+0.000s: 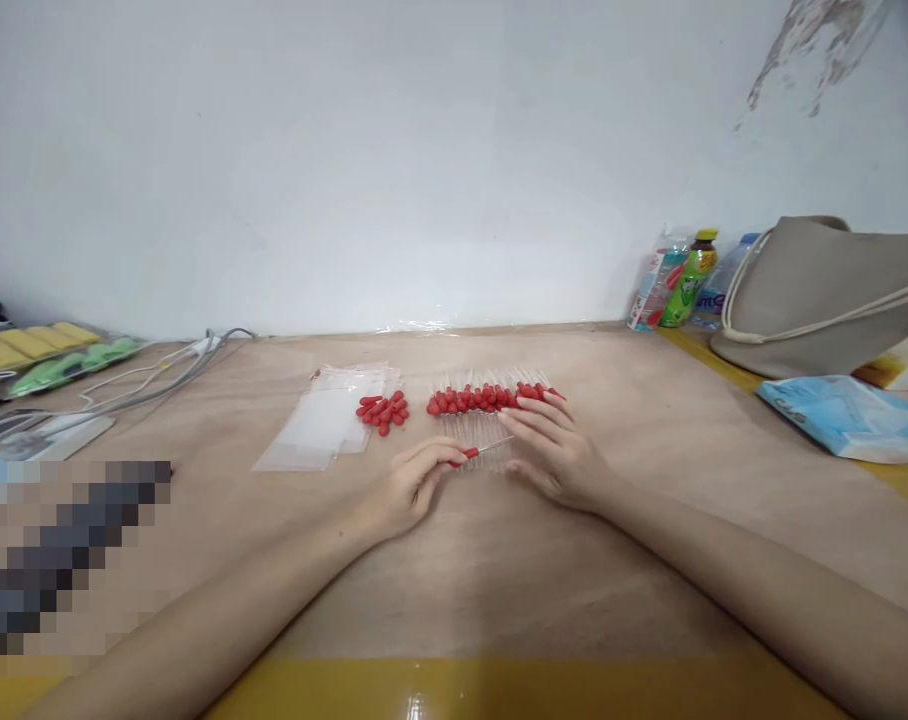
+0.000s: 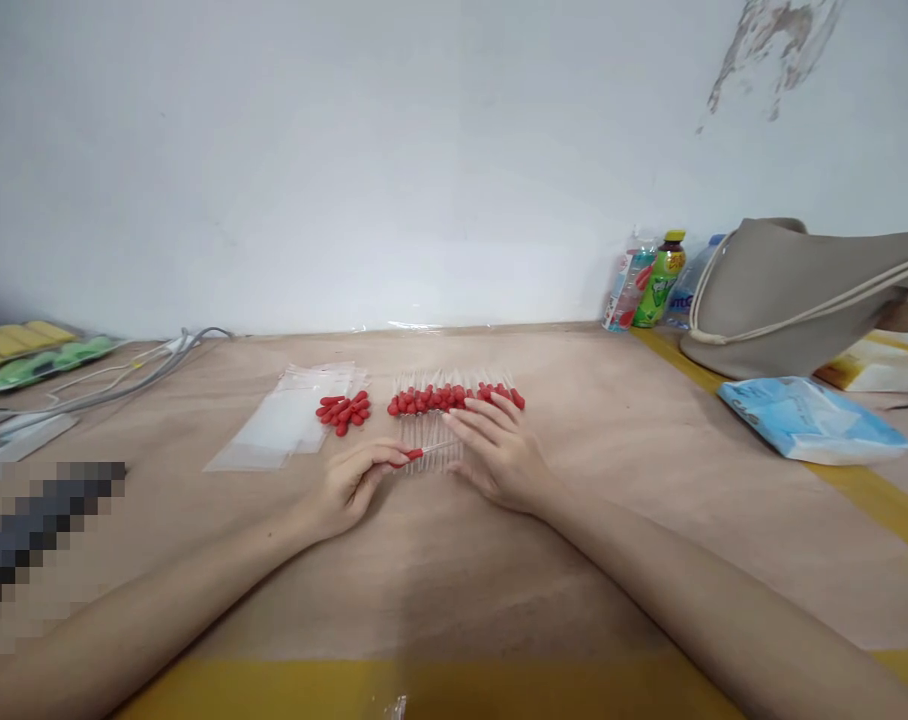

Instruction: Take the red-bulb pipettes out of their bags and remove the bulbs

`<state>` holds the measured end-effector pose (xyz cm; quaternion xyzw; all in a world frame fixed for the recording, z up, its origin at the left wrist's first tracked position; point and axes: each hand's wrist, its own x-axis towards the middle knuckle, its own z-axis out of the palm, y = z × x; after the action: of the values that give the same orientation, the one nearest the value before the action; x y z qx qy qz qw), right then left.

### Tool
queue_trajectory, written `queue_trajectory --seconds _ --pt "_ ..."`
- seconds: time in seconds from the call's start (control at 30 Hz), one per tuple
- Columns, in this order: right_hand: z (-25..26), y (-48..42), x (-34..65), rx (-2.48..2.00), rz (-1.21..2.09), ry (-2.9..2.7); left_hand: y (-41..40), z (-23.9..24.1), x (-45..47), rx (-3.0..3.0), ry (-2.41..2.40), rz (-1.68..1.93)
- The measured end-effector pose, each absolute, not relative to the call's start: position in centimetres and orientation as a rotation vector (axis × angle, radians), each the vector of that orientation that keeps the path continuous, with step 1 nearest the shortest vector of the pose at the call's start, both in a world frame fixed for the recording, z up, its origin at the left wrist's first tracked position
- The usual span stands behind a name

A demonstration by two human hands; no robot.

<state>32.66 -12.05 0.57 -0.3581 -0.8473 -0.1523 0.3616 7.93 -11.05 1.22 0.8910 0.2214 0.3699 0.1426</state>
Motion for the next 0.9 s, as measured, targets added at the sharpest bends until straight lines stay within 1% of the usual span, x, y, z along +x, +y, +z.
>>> queue_trajectory --seconds 0.23,0.4,0.6,0.77,0.9 --pt "-0.4 -11.8 32.0 -0.815 -0.283 -2.246 -11.5 1.5 8.5 2.477 0.561 0.991" --pt "-0.5 -12.0 31.6 -0.774 -0.286 -2.211 -11.7 1.6 8.6 2.598 0.666 0.932" --pt "-0.4 -12.4 30.5 -0.73 -0.29 -2.19 -10.5 0.1 9.8 2.761 0.727 1.106" --pt "-0.4 -12.3 30.2 -0.74 -0.284 -2.191 -10.4 -0.2 9.9 2.79 0.713 1.114" --pt "-0.7 -12.1 30.3 -0.663 -0.269 -2.189 -10.6 0.2 9.9 2.876 0.733 1.12"
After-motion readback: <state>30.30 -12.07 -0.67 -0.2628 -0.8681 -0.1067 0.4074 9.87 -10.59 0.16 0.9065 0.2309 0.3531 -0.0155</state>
